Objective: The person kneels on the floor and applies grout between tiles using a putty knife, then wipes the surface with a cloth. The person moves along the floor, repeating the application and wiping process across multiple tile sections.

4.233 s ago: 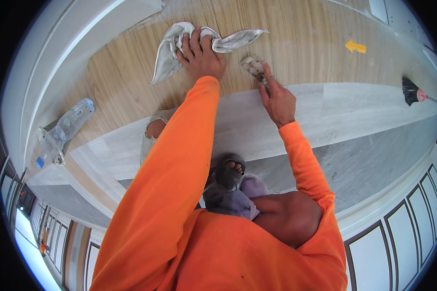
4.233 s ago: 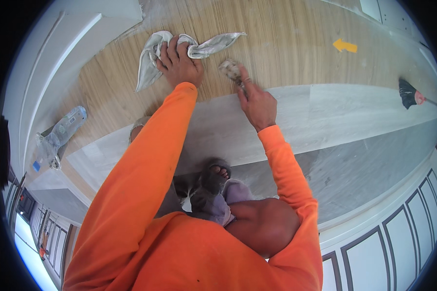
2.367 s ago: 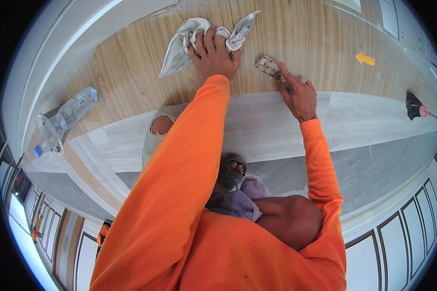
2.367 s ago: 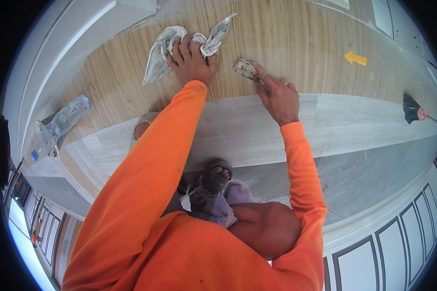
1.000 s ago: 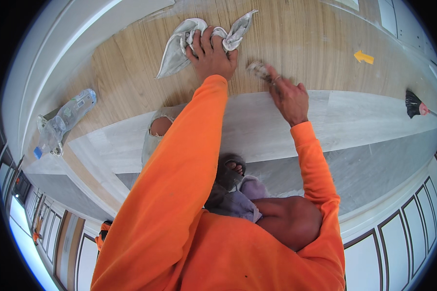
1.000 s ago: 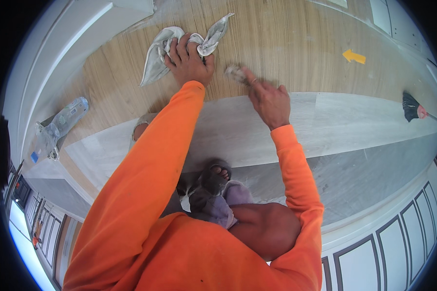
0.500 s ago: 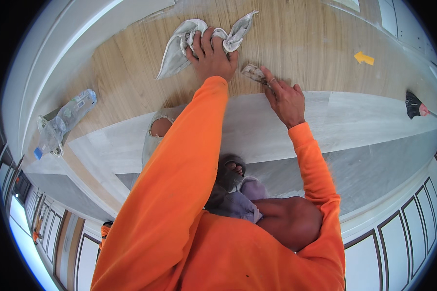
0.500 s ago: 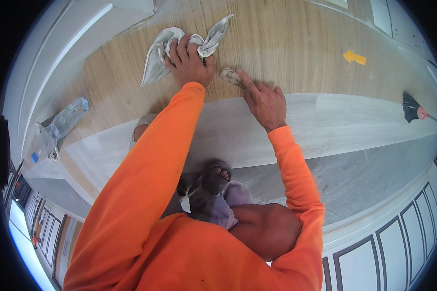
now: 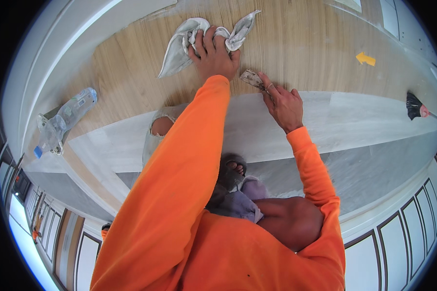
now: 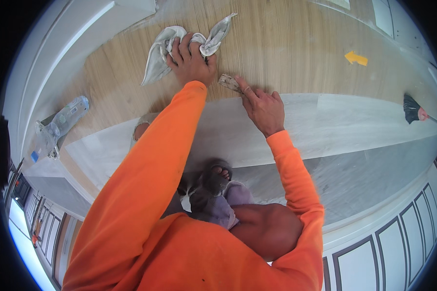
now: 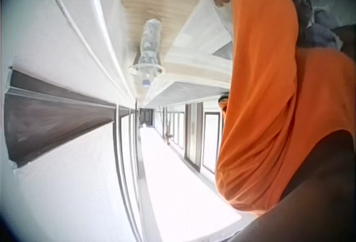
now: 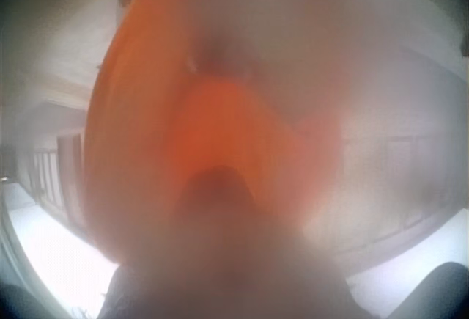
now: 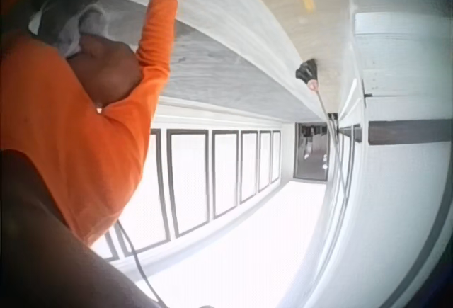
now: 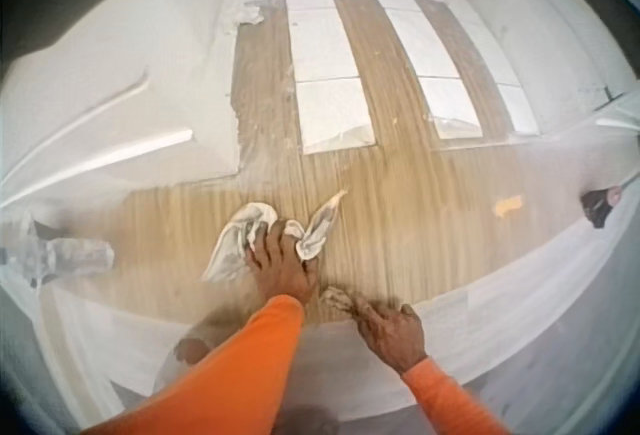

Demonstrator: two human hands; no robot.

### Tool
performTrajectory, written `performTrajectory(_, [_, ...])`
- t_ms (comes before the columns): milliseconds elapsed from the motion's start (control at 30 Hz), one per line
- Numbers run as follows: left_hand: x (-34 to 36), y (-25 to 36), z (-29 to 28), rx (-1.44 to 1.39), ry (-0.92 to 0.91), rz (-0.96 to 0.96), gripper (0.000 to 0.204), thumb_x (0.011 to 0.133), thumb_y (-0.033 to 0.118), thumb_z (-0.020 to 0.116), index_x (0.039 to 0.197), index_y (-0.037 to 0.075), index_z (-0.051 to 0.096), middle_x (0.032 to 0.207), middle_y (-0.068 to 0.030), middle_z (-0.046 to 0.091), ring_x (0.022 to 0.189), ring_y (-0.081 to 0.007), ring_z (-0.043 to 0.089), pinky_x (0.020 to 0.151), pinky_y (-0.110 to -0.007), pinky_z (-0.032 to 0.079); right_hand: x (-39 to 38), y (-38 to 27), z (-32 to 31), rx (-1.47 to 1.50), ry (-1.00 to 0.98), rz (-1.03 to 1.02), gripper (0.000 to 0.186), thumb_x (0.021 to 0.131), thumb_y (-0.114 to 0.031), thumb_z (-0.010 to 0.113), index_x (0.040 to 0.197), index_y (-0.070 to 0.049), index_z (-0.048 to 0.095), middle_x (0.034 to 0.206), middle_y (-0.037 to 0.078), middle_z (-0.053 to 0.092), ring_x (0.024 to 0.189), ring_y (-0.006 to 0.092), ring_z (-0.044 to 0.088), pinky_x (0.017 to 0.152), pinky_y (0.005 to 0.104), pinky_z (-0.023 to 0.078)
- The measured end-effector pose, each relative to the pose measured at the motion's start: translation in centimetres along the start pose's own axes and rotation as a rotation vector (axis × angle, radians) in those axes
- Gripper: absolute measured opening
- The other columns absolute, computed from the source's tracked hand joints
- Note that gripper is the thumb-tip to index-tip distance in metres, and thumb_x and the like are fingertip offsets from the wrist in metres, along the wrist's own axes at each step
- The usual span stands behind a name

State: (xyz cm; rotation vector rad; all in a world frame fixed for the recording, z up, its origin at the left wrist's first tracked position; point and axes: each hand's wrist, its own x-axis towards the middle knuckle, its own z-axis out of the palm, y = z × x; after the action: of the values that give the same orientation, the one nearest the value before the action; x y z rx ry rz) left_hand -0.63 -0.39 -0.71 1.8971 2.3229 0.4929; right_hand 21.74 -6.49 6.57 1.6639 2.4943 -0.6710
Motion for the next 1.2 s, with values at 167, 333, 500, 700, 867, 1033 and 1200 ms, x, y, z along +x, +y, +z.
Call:
performTrajectory(167, [0.1,0.1,0.1,-0.049,-0.023,-0.006,0.046,0.086,0.041,0.068,0.122,0.014,0.057,0.156,-0.0019,0.044,0.151,-0.0370,0.028,0.118,-0.070,0.017,0.5,0.9,-0.5,0.063,0.102,0.078,0.072,0.094,-0.024,0.071,0.159,-0.040,0.044,0.072,0.002,0.061,0.061,0.0233,0.060,0.067,0.0397,0.044])
performTrajectory(333, [0.4,0.2,0.4,-0.050,0.001,-0.001,0.045,0.085,0.040,0.068,0.120,0.014,0.056,0.157,-0.0020,0.043,0.151,-0.0381,0.029,0.117,-0.071,0.017,1.2,1.0,-1.4,0.071,0.135,0.058,0.071,0.095,-0.024,0.071,0.159,-0.040,0.044,0.071,0.001,0.061,0.061,0.0230,0.058,0.067,0.0395,0.043])
performTrajectory(500, [0.2,0.1,0.2,-0.011,0.000,-0.002,0.045,0.085,0.040,0.068,0.120,0.015,0.056,0.155,-0.0023,0.045,0.150,-0.0368,0.031,0.116,-0.070,0.020,0.3,0.3,-0.1,-0.009,0.030,-0.052,0.069,0.095,-0.022,0.071,0.158,-0.039,0.047,0.072,0.001,0.062,0.062,0.0236,0.059,0.066,0.0384,0.044])
performTrajectory(700, [0.1,0.4,0.4,-0.023,0.007,0.000,0.046,0.084,0.040,0.068,0.120,0.015,0.056,0.155,-0.0029,0.045,0.151,-0.0373,0.029,0.116,-0.070,0.020,4.2,2.5,-2.2,0.097,0.167,0.241,0.069,0.099,-0.026,0.067,0.161,-0.038,0.040,0.082,0.005,0.071,0.070,0.0247,0.066,0.070,0.0411,0.045])
performTrajectory(867, [0.3,0.4,-0.1,-0.014,-0.036,-0.010,0.048,0.084,0.039,0.068,0.124,0.015,0.053,0.156,-0.0022,0.042,0.152,-0.0377,0.028,0.116,-0.069,0.020,5.4,2.7,-3.2,0.098,0.134,0.277,0.067,0.100,-0.026,0.066,0.161,-0.039,0.040,0.080,0.003,0.069,0.068,0.0252,0.063,0.071,0.0421,0.045])
performTrajectory(1033, [0.1,0.1,-0.2,-0.006,-0.044,-0.002,0.048,0.086,0.040,0.067,0.125,0.015,0.053,0.155,-0.0016,0.043,0.151,-0.0375,0.030,0.116,-0.069,0.021,4.6,2.1,-3.2,0.006,0.071,0.164,0.067,0.099,-0.024,0.066,0.160,-0.039,0.042,0.080,0.003,0.068,0.067,0.0242,0.062,0.071,0.0410,0.045])
performTrajectory(1200, [0.1,0.1,-0.2,-0.031,-0.011,0.003,0.044,0.089,0.038,0.064,0.125,0.015,0.054,0.153,-0.0019,0.046,0.150,-0.0384,0.032,0.115,-0.070,0.021,4.6,3.2,-2.3,0.082,0.153,0.188,0.071,0.098,-0.022,0.066,0.160,-0.042,0.040,0.081,0.001,0.068,0.066,0.0234,0.062,0.070,0.0385,0.044])
